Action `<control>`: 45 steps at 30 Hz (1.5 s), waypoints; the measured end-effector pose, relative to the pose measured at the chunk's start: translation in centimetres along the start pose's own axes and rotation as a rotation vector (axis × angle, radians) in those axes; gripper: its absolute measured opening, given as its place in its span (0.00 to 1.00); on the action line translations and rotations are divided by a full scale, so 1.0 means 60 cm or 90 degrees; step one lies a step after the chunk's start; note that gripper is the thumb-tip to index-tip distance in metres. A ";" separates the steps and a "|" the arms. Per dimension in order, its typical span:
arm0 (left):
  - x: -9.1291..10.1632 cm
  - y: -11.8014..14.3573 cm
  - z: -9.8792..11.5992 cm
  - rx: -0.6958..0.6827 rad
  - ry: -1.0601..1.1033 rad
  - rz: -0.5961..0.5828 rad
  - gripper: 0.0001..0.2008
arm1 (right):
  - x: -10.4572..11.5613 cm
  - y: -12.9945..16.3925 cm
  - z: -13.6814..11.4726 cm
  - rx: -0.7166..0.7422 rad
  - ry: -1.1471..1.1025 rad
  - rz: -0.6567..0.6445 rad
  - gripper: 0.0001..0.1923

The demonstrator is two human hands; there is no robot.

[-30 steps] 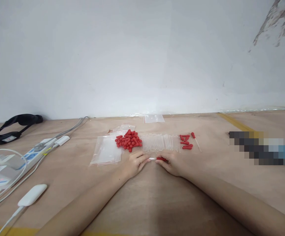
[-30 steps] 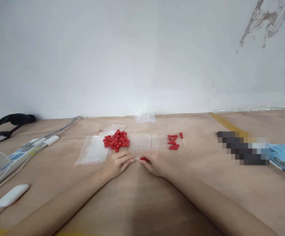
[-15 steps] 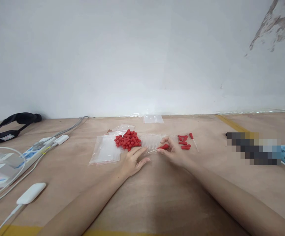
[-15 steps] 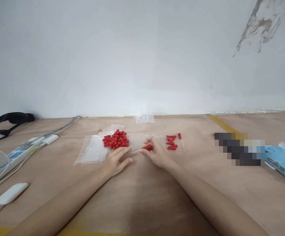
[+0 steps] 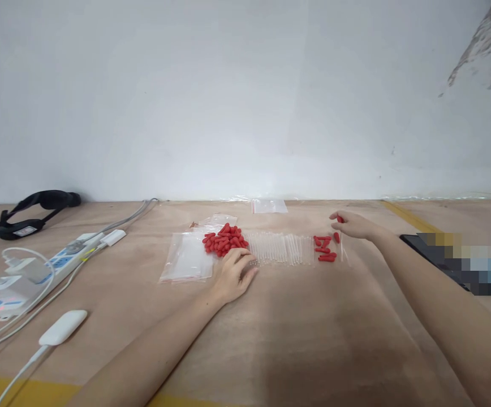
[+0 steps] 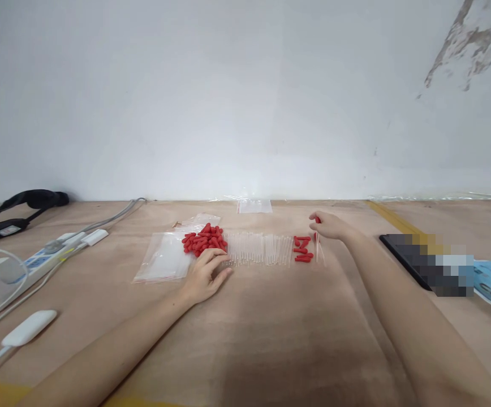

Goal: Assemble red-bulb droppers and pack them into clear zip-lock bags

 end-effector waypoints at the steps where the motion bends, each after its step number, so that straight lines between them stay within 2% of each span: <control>1: 0.001 0.000 0.001 0.003 0.000 -0.008 0.10 | -0.011 -0.006 0.007 0.003 0.035 -0.013 0.20; 4: 0.003 -0.001 0.004 0.006 -0.003 -0.025 0.10 | -0.041 -0.016 0.022 0.003 0.068 -0.033 0.26; 7: 0.003 -0.001 0.006 0.013 -0.018 -0.026 0.09 | -0.057 -0.018 0.029 0.009 0.093 -0.039 0.27; 12: 0.011 -0.002 0.001 0.078 -0.083 0.034 0.08 | -0.063 -0.017 0.040 0.050 0.150 -0.046 0.25; 15: 0.026 -0.012 -0.016 0.153 -0.134 0.086 0.08 | -0.059 -0.011 0.040 0.070 0.128 -0.023 0.24; 17: 0.036 -0.024 -0.033 0.188 -0.162 0.095 0.08 | -0.054 -0.003 0.035 0.073 0.097 0.014 0.23; 21: 0.042 -0.051 -0.071 0.222 -0.220 0.049 0.10 | -0.052 0.015 0.013 0.133 0.079 0.071 0.18; 24: 0.036 -0.063 -0.092 0.246 -0.223 0.010 0.09 | -0.060 0.022 0.001 0.172 0.074 0.063 0.17; 28: 0.029 -0.066 -0.100 0.257 -0.176 0.018 0.06 | -0.068 0.025 -0.006 0.179 0.051 0.038 0.14; 32: 0.035 -0.064 -0.102 0.272 -0.112 0.056 0.05 | -0.067 0.022 -0.012 0.175 0.057 0.055 0.11; 38: 0.047 -0.054 -0.102 0.300 0.106 0.139 0.05 | -0.071 0.013 -0.014 0.169 0.063 0.049 0.11; 42: 0.045 -0.042 -0.086 0.304 0.210 0.183 0.06 | -0.072 0.013 -0.015 0.186 0.054 0.032 0.13; 45: 0.035 -0.034 -0.065 0.260 0.259 0.169 0.04 | -0.070 0.017 -0.016 0.183 0.044 0.027 0.13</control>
Point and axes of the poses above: each hand's wrist, its own y-axis away from the middle knuckle, its own x-axis out of the back of the hand, z = x × y, the point moved 4 cm from there along -y, towards the middle knuckle, and after that the axes turned 2 degrees about -x, right-handed, at the moved point
